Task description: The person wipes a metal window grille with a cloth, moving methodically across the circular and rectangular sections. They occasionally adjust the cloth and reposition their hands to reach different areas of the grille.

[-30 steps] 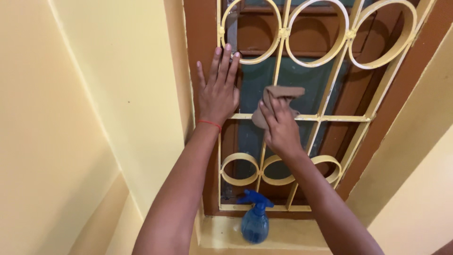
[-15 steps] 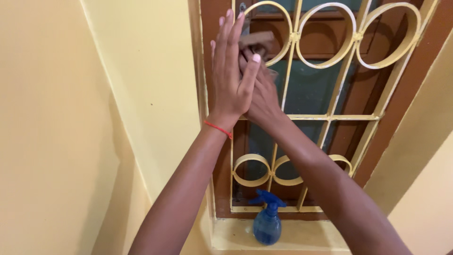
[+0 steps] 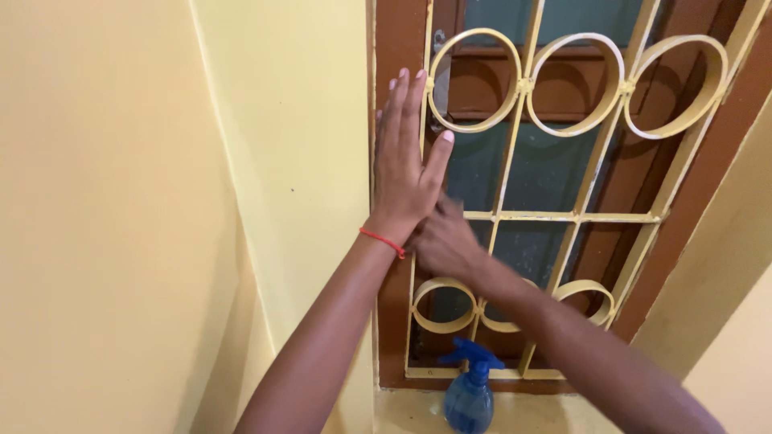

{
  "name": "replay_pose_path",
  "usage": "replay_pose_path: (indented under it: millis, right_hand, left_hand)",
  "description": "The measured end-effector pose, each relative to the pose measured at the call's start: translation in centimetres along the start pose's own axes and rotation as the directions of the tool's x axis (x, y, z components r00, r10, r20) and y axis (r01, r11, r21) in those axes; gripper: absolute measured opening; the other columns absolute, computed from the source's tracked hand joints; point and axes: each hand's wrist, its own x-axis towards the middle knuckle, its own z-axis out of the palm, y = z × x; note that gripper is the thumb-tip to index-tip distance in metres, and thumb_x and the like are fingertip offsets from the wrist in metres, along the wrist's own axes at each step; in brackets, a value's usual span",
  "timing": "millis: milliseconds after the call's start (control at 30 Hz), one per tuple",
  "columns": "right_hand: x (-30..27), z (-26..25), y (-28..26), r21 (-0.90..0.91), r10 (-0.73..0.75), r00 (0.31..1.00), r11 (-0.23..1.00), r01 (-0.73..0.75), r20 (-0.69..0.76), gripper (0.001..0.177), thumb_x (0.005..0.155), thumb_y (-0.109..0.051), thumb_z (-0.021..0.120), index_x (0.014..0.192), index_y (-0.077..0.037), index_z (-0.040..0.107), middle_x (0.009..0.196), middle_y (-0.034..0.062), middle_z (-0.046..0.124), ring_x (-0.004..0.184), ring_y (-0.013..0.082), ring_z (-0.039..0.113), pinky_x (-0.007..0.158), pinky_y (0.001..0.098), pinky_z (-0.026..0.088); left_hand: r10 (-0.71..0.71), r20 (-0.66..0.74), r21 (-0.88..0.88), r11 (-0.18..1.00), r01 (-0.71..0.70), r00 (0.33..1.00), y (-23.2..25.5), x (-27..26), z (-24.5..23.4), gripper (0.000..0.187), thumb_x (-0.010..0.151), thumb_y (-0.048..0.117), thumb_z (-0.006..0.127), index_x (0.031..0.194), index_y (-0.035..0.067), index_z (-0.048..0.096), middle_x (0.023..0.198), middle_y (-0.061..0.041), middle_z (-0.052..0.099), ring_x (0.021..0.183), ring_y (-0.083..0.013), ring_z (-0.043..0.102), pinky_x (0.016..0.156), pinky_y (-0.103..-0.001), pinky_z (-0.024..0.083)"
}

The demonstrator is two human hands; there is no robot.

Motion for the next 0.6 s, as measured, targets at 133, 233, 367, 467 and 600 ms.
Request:
replay_pose_path:
  millis: [133, 233, 367, 467, 600]
  right_hand:
    - [5.7, -4.0, 5.2, 0.193, 0.151, 0.969, 0.975, -0.112, -0.196, 0.062, 0.09, -0.036, 0.069, 0.141, -0.002, 0.057, 0.14, 0.0186, 0.059, 0.134, 0.0345, 0.05, 0.121, 0.0515, 0.034]
    - [9.4, -7.1, 8.1, -0.138, -0.117, 0.909, 0.988, 0.066, -0.4, 0.06, 0.097, -0.034, 0.066, 0.149, -0.005, 0.056, 0.157, 0.0172, 0.051, 0.148, 0.0298, 0.047, 0.123, 0.0594, 0.026]
    - [10.9, -7.9, 9.7, -0.283, -0.209, 0.889, 0.954, 0.095, -0.407, 0.06, 0.097, -0.036, 0.065, 0.149, -0.008, 0.056, 0.158, 0.0146, 0.048, 0.148, 0.029, 0.045, 0.123, 0.0606, 0.023]
    - [10.8, -6.4, 7.9, -0.168, -0.074, 0.879, 0.986, -0.007, -0.472, 0.06, 0.097, -0.03, 0.065, 0.15, -0.006, 0.054, 0.159, 0.0182, 0.047, 0.149, 0.0332, 0.045, 0.126, 0.0551, 0.029]
    - [8.6, -3.9, 5.6, 0.172, 0.135, 0.882, 0.983, -0.063, -0.452, 0.063, 0.091, -0.026, 0.066, 0.146, 0.001, 0.052, 0.152, 0.0271, 0.047, 0.136, 0.0435, 0.048, 0.115, 0.053, 0.039]
  left_hand:
    - [0.03, -0.046, -0.018, 0.999, -0.031, 0.998, 0.4, 0.9, 0.3, 0.067, 0.109, 0.046, 0.045, 0.168, 0.018, 0.025, 0.176, -0.012, 0.025, 0.166, -0.0312, 0.021, 0.139, -0.051, 0.015]
    - [0.06, -0.067, -0.02, 0.998, -0.062, 0.996, 0.7, 1.0, 0.3, 0.067, 0.111, 0.047, 0.042, 0.168, 0.017, 0.026, 0.175, -0.012, 0.024, 0.164, -0.0306, 0.019, 0.14, -0.048, 0.016]
    - [0.069, -0.095, -0.03, 0.997, -0.072, 0.993, 0.1, 0.9, 0.4, 0.066, 0.113, 0.047, 0.042, 0.168, 0.014, 0.027, 0.172, -0.013, 0.024, 0.165, -0.0297, 0.018, 0.137, -0.045, 0.018]
    - [0.084, -0.123, 0.013, 0.996, -0.083, 0.989, -0.6, 1.5, 1.0, 0.067, 0.112, 0.045, 0.041, 0.168, 0.011, 0.026, 0.175, -0.015, 0.023, 0.167, -0.0324, 0.018, 0.139, -0.048, 0.017]
    - [0.047, -0.113, 0.016, 0.999, -0.046, 0.992, -0.4, 2.0, 0.5, 0.066, 0.108, 0.041, 0.044, 0.165, 0.011, 0.029, 0.174, -0.016, 0.025, 0.165, -0.0353, 0.021, 0.137, -0.049, 0.017]
